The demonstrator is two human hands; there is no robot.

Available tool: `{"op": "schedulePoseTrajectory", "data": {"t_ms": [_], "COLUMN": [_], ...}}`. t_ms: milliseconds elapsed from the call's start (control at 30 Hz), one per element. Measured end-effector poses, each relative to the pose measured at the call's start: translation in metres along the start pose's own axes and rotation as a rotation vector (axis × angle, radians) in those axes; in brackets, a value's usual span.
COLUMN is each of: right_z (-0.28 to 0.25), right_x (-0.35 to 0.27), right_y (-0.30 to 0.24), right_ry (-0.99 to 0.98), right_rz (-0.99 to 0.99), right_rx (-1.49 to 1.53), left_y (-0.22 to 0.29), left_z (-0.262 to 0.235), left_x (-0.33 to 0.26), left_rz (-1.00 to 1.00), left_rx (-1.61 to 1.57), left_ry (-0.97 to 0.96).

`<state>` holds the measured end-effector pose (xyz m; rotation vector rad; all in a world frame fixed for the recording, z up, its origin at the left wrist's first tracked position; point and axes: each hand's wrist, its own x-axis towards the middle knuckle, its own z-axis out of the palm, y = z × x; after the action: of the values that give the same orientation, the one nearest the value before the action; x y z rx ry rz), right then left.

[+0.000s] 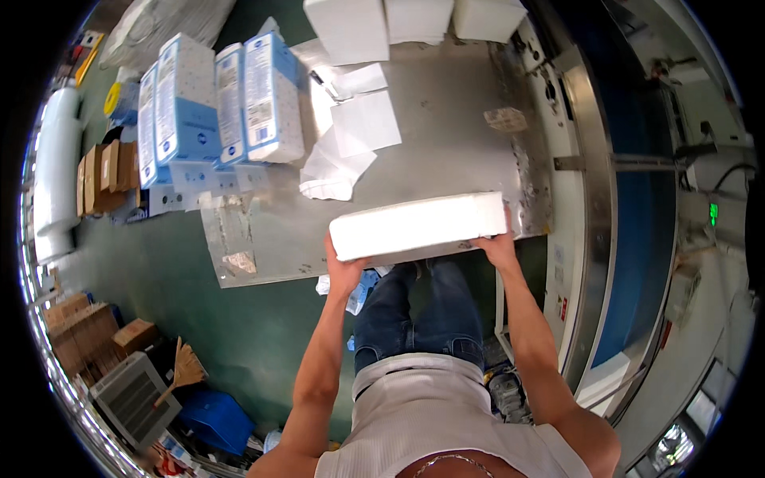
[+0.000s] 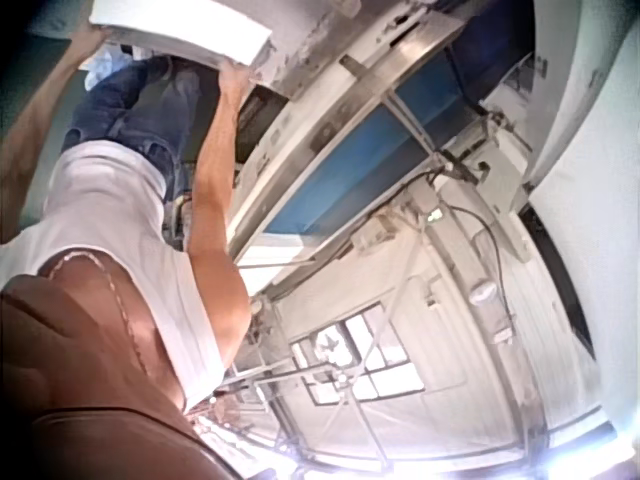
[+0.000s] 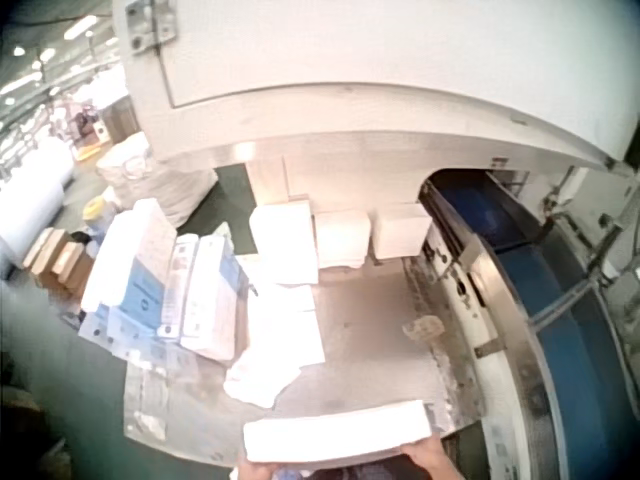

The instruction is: The person repeatedly picks up packaged tissue packs from a metal table, removes the plastic wrapping, and places the unwrapped tissue blocks onto a conveyor belt. The person handles the items one at a time in a repetitive loop.

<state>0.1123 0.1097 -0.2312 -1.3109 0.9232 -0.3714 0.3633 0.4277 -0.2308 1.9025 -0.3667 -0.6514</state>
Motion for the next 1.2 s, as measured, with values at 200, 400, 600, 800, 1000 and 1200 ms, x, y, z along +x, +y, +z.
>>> {"op": "schedulePoseTrajectory", "data": {"t_ms": [200, 400, 600, 800, 1000, 1200], "right_z": [-0.004, 0.018, 0.007, -0.006, 0.01, 0.018], "right_x": [0.0, -0.003, 0.038, 0.041, 0.026, 0.028], "right_y": [0.01, -0.044, -0.057, -0.077, -0.094, -0.04], "right_ry": [-0.032, -0.112, -0.319, -0.375, -0.262, -0.254], "right_rz": [0.056, -0.016, 0.264, 0.311, 0.302, 0.183], "right_rx": [0.099, -0.399, -0.636, -0.383, -0.233, -0.142], "left_y": [0.001, 0.056, 0.085, 0.057, 0.035, 0.08], "left_z": [0.002, 0.012, -0.014, -0.028, -0.025, 0.018], "left_x": [-0.003, 0.005, 0.039, 0.042, 0.036, 0.032], "left_rz": [-0.192, -0.138, -0.519, -0.595, -0.558, -0.474], "left_rx": [-0.194, -0.074, 0.153, -0.071, -0.418, -0.191], "left_ry": [-0.024, -0.014, -0.403, -0.348, -0.16, -0.149]}}
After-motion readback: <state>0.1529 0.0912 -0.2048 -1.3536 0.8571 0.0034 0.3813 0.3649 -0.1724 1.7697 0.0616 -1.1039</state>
